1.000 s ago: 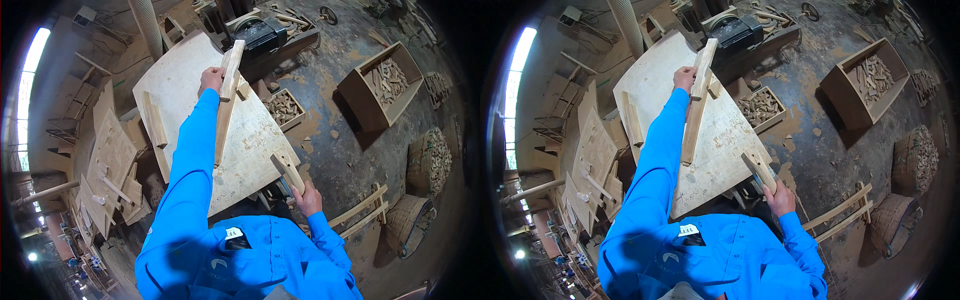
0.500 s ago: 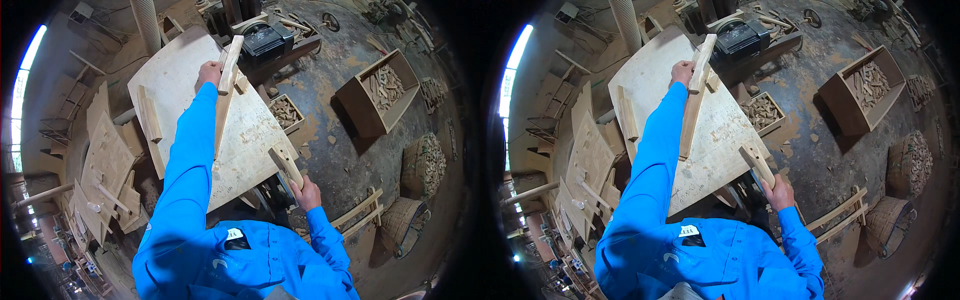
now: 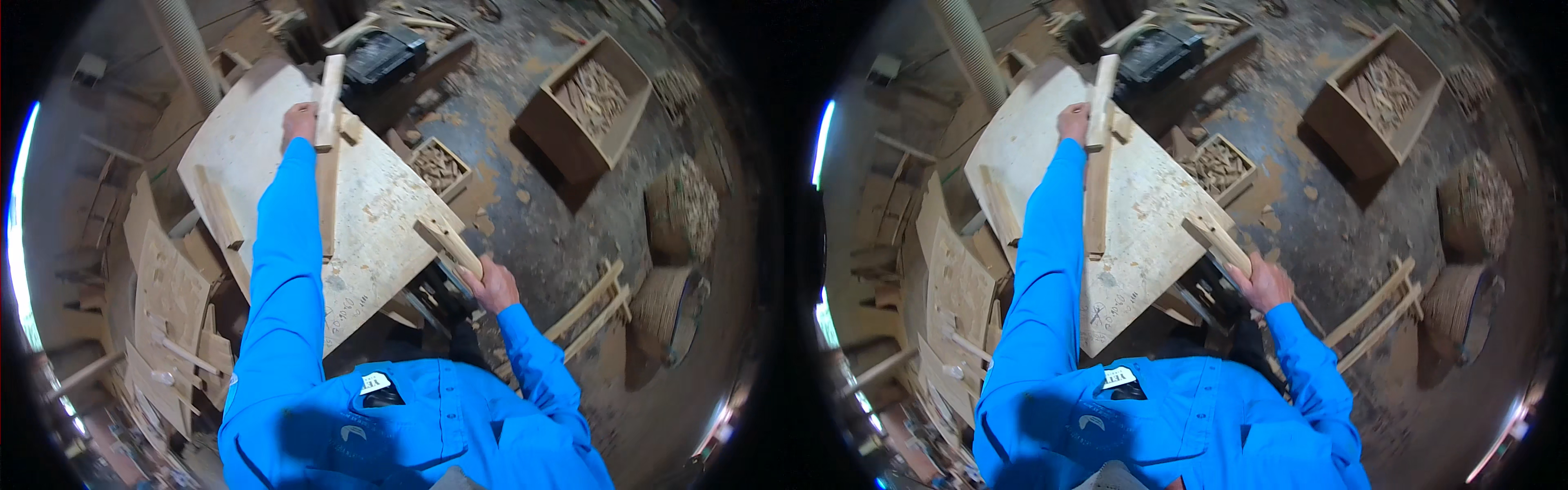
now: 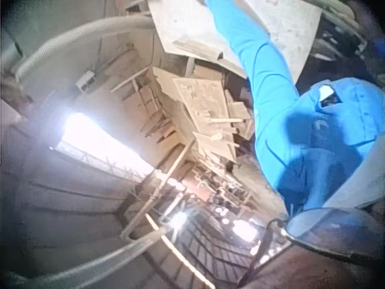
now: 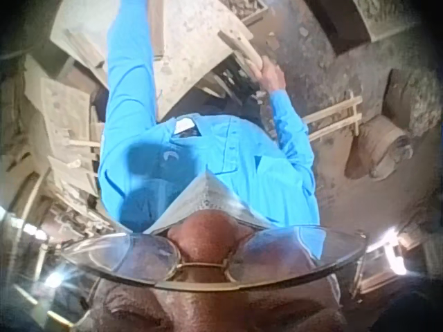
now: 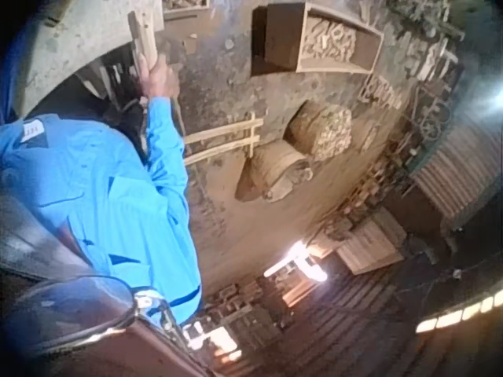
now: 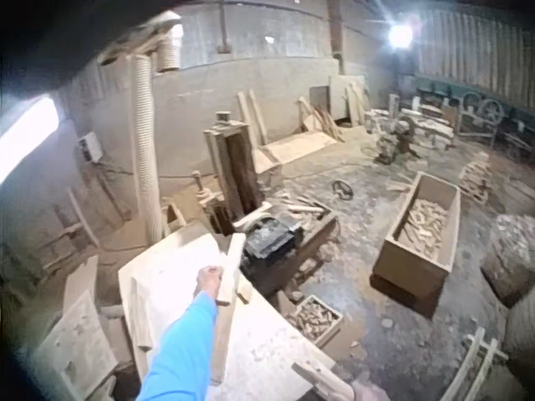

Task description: The person sands wooden pieces using a machine, fetches more wooden pieces from a stack, and continues sanding the pieces.

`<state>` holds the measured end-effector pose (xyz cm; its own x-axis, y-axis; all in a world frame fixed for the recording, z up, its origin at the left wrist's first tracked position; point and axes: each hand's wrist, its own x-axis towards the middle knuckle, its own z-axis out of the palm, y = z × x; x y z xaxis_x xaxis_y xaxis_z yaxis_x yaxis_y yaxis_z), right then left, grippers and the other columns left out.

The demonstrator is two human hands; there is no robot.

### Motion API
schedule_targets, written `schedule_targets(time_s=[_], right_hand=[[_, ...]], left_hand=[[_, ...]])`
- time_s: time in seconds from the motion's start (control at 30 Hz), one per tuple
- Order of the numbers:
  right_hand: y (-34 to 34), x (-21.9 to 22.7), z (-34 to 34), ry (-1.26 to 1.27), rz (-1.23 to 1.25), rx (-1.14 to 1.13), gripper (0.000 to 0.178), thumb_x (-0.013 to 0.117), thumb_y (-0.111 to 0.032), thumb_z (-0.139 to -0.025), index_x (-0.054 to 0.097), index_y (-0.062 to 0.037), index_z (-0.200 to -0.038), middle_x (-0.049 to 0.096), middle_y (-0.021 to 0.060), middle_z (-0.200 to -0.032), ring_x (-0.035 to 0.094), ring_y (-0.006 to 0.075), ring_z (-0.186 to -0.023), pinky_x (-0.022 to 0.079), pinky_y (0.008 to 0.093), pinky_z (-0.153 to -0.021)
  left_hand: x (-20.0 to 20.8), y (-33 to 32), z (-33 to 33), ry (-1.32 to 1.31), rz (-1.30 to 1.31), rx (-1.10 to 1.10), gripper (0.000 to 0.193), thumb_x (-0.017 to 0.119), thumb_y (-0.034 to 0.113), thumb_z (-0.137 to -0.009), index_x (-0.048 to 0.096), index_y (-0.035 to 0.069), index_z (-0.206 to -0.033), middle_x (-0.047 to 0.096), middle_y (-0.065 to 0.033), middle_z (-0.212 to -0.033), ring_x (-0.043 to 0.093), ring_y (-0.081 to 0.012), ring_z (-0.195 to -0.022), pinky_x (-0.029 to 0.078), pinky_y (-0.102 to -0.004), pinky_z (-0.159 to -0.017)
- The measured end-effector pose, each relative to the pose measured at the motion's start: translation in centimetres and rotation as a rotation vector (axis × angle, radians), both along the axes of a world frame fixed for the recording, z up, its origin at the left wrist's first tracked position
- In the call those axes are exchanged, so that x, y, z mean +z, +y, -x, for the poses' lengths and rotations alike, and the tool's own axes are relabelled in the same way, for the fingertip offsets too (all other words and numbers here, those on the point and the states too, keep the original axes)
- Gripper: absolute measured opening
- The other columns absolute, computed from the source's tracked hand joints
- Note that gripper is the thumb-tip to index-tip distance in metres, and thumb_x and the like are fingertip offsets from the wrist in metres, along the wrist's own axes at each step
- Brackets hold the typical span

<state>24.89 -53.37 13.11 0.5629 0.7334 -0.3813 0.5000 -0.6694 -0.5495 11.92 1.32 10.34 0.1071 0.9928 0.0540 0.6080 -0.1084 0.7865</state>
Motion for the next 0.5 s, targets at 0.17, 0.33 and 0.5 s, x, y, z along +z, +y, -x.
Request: schedule_targets(time_s=[0.17, 0.33, 0.5], right_hand=[[0.5, 1.7, -0.6, 0.013, 0.022, 0.074, 0.053, 0.066, -0.057, -0.097, 0.064, -0.0049, -0.108, 0.073, 0.0270, -0.094, 0.069, 0.0505, -0.091, 0.054, 0.0598, -0.079], [0.7, 2.4, -0.5, 0.008, -0.042, 0.072, 0.054, 0.065, -0.057, -0.098, 0.065, -0.0040, -0.107, 0.074, 0.0254, -0.090, 0.071, 0.0482, -0.088, 0.055, 0.0574, -0.078], [0.4, 2.6, -0.6, 0.045, -0.067, 0.063, 0.050, 0.067, -0.054, -0.098, 0.066, -0.0042, -0.104, 0.074, 0.0213, -0.079, 0.073, 0.0431, -0.080, 0.056, 0.0538, -0.072]], left_hand=[[-3.0, 2.8, 0.7, -0.022, -0.056, -0.071, 0.033, 0.077, 0.029, -0.093, 0.081, 0.004, -0.115, 0.080, -0.0183, -0.109, 0.077, -0.0274, -0.096, 0.059, -0.0387, -0.089], [-3.8, 4.7, 2.4, -0.241, 0.034, -0.084, 0.032, 0.075, 0.025, -0.097, 0.079, 0.000, -0.116, 0.080, -0.0160, -0.104, 0.075, -0.0237, -0.092, 0.059, -0.0361, -0.086], [-2.9, 1.4, 1.7, -0.033, -0.027, -0.091, 0.036, 0.077, 0.025, -0.095, 0.077, 0.001, -0.120, 0.079, -0.0166, -0.105, 0.074, -0.0236, -0.093, 0.058, -0.0378, -0.087]])
